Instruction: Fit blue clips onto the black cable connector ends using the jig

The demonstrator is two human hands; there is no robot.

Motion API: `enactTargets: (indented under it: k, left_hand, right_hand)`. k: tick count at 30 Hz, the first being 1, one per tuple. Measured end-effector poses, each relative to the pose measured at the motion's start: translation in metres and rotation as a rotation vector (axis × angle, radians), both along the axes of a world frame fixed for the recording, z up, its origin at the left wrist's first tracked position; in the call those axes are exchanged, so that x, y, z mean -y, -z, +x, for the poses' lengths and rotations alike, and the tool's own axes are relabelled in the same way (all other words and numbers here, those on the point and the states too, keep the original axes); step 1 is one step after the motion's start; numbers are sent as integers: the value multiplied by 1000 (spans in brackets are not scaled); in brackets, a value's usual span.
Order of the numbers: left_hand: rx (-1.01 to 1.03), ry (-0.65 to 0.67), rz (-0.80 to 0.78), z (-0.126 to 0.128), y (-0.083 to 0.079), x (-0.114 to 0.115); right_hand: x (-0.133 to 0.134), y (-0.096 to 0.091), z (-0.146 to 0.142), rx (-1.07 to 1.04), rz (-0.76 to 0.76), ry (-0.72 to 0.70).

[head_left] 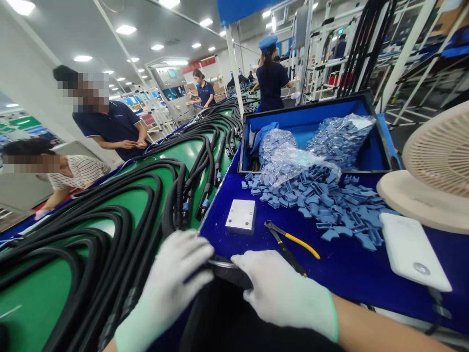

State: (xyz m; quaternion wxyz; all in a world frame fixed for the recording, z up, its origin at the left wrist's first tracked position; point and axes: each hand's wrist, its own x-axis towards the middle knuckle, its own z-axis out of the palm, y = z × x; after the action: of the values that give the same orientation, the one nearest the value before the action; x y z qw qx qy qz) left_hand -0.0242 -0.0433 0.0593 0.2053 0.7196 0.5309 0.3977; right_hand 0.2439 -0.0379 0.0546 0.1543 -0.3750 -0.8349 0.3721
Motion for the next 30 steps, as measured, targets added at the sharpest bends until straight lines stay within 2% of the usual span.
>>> enactTargets:
  k: [1,2,3,5,7,9,12,14,17,19,23,25,30]
  left_hand:
    - [-131,167,-2,5,2,4]
    - [-206,278,-2,10,5,7]
    - [-232,316,1,16,9,9]
    - [-179,211,-10,26,15,9]
    - [-98,27,-94,36,15,6]
    - [-63,-106,-206,45,11,0]
    - [-51,-148,-347,54,0,-9]
    - [-8,-140,-436,59,-6,-15]
    - [109,-124,-519,63,-13,-22]
    - [151,-125,-529,67,-19,-25]
    - [198,-130,-517,75,-34,-26]
    - [213,-125,-528,79,-38,-26]
    - [164,-90,-479,84,-38,-25]
  right_hand:
    - [1,-8,5,101,153,-36]
    - [1,-15,10,170,237,-75]
    - [0,-20,16,196,249,-101]
    - [-7,-24,31,140,145,-38]
    - [-17,-16,47,121,56,196]
    - [-24,1,58,295,113,415]
    - [-27,33,59,577,248,457]
    - [-27,46,57,527,266,481]
    - [-28,45,58,282,149,564]
    - [-27,33,59,94,63,515]
    - [-18,9,48,-207,73,221]
    - [-16,3,40,-253,84,136]
    - [-17,7,32,-270,147,118]
